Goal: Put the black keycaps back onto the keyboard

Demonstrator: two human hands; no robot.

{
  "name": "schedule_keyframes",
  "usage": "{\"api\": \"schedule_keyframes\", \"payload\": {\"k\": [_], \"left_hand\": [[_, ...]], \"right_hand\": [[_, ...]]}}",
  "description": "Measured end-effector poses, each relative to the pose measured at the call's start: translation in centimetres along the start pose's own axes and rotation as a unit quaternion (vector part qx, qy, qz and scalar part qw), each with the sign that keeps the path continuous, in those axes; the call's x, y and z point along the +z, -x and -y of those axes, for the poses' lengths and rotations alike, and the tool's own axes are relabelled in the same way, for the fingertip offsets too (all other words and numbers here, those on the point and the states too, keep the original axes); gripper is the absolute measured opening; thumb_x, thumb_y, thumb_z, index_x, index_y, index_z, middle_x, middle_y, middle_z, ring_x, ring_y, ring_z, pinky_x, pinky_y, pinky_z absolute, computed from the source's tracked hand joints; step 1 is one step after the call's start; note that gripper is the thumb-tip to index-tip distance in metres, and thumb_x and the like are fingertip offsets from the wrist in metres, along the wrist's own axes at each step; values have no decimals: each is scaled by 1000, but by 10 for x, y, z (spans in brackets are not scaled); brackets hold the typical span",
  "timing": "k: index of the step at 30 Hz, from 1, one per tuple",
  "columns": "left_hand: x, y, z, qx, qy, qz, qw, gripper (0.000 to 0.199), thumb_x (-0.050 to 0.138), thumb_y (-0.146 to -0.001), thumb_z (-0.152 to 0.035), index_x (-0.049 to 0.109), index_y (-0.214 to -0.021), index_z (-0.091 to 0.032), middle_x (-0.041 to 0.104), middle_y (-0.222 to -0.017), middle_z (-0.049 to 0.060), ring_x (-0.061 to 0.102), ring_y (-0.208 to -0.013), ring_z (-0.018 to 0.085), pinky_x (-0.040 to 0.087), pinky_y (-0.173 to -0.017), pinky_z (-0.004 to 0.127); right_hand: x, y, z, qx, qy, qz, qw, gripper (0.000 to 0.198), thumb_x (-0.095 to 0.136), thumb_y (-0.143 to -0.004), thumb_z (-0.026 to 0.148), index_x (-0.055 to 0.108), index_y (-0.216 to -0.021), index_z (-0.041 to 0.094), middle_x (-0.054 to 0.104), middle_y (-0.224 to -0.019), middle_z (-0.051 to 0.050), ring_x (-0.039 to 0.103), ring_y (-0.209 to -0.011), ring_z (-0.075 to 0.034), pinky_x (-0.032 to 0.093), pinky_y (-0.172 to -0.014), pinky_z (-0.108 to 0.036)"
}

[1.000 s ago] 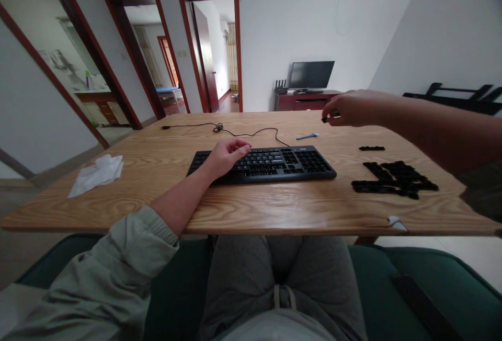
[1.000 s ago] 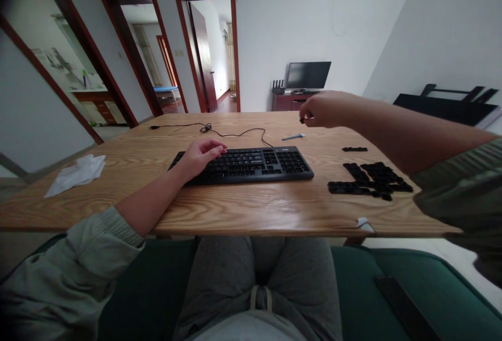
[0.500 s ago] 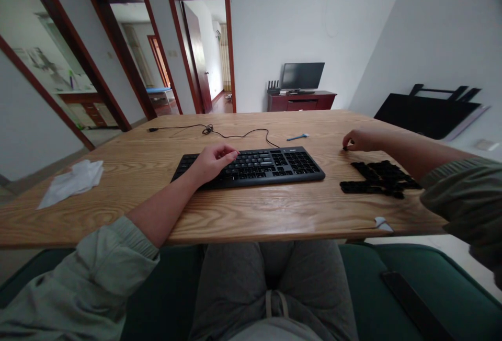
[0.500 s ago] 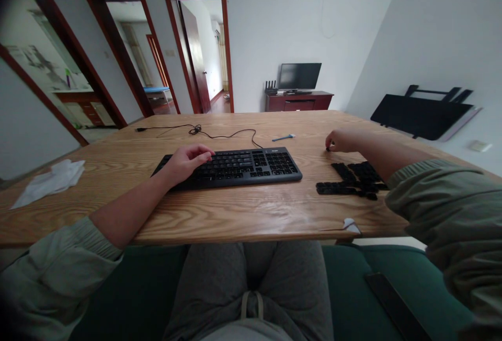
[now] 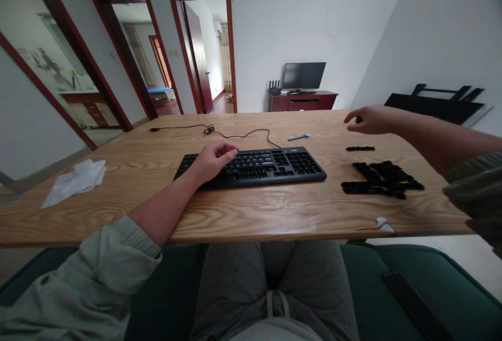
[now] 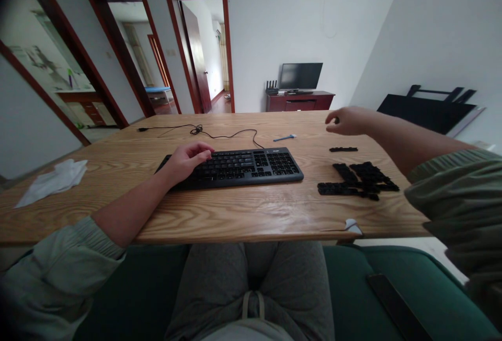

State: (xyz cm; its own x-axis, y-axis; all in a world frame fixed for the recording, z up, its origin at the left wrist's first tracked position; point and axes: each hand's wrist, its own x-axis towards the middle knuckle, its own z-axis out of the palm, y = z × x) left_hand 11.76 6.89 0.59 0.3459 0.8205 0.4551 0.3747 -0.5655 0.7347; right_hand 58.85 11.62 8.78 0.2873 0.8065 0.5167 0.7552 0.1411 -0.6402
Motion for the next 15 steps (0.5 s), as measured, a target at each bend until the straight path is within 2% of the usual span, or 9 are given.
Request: {"api": "schedule_keyframes", "payload": {"k": [1,2,3,5,7,10,11,13,15], "left_hand": [[0,0,0,3,-1,-2,1000,38,65,-84,-49,72,-99,-14,68,-82,4,59,-73,15,45,-67,26],[-1,0,-1,6,-3,-4,1000,38,65,-83,-48,72,-99,-14,68,-80,4,58,-71,14,44,-66,25],[-1,0,-2,10,-6,-5,1000,38,66,-83,-47,72,-99,-14,67,-78,3,56,-69,13,43,-64,25],[-1,1,-7,17,-10,-7,1000,38,67,-81,-47,72,-98,-13,65,-75,3,53,-65,12,42,-60,24],[-2,1,-12,28,-6,-8,1000,40,68,-80,-47,72,-100,-12,65,-78,3,53,-64,11,42,-60,23],[-13,0,-13,41,-23,-2,999,41,67,-81,-47,72,-104,-13,68,-86,5,56,-70,13,44,-64,24],[-20,-2,-9,38,-45,-5,998,40,66,-82,-47,72,-104,-14,69,-88,5,56,-71,13,45,-66,25],[-40,-7,5,13,-104,-28,994,37,63,-83,-46,73,-101,-14,70,-86,5,57,-72,15,45,-68,27],[-64,-13,26,-38,-160,-48,985,34,62,-83,-44,73,-96,-14,71,-85,5,58,-73,17,46,-69,29]], "right_hand": [[-5,3,22,15,57,75,995,12,72,-62,-4,75,-64,7,54,-44,3,38,-40,-1,26,-59,-36],[-8,8,45,8,65,109,992,15,70,-68,0,78,-78,7,56,-49,4,41,-43,-1,28,-60,-36],[-10,16,69,-10,41,105,994,20,64,-76,3,77,-91,6,56,-52,5,42,-45,-2,29,-59,-35],[-6,39,117,-68,-62,94,991,24,54,-84,1,72,-99,4,56,-56,3,48,-51,-3,32,-58,-32],[8,68,157,-98,-205,140,964,22,49,-85,0,66,-97,6,59,-64,1,57,-58,-7,41,-62,-30],[46,111,195,-152,-357,242,889,12,55,-88,10,58,-99,14,64,-72,0,66,-68,-13,52,-69,-33],[63,123,202,-160,-392,256,869,10,59,-88,16,57,-98,15,64,-74,-1,68,-71,-14,55,-73,-35],[99,140,208,-171,-427,269,846,18,63,-89,30,54,-100,18,68,-85,-3,70,-80,-16,58,-78,-36],[132,152,207,-154,-461,241,840,27,64,-89,42,51,-100,21,68,-93,-4,70,-84,-16,59,-79,-36]]}}
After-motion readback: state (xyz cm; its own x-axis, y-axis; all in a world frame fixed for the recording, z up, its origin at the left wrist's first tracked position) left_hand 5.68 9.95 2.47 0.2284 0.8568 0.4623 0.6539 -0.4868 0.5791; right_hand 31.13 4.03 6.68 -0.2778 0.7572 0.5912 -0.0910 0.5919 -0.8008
